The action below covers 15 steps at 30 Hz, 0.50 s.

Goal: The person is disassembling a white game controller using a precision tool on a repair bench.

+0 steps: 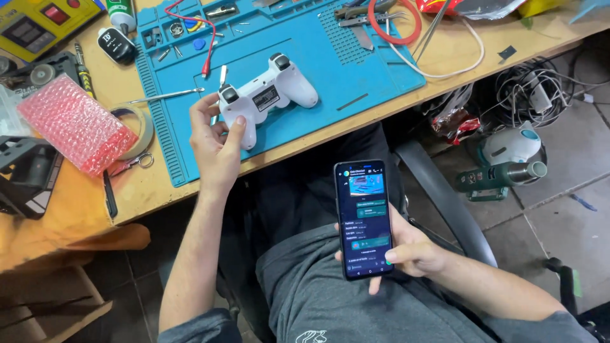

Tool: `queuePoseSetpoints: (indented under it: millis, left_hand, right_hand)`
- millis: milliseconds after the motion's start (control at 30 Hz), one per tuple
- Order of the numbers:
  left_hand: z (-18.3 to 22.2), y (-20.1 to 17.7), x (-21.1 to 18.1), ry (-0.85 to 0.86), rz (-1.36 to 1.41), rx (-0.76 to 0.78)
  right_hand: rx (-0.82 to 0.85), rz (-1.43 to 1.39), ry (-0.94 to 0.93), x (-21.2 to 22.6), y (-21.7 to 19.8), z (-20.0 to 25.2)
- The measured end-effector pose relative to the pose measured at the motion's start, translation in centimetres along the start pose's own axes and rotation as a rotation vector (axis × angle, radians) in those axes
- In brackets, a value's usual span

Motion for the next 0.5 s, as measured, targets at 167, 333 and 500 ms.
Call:
queuePoseSetpoints:
  millis: [167,333,500]
  left_hand:
    - [0.0,0.0,1.4,0.066,0.068,0.008]
    - [-0.2,-0.1,2.2,0.145,0.125,0.008]
    - [0.0,0.0,2.0,0.131,0.132,-0.001]
  right_hand:
    - [0.072,0.123,-0.145,2.8,3.9,-1.8]
    - [0.106,0.145,-0.242,3.7,5.3,-2.9]
    - [0.071,0.038,-0.225,3.2,5.5,-3.4]
Point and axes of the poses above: each hand's wrist, its own z-axis away from the middle knuckle, its own y-axis out of the palm, x = y × z, the point moved 2 cm from there along -z, towards the middle knuckle, and after that the axes turned 5 degrees about -x, right-handed, at the moved point
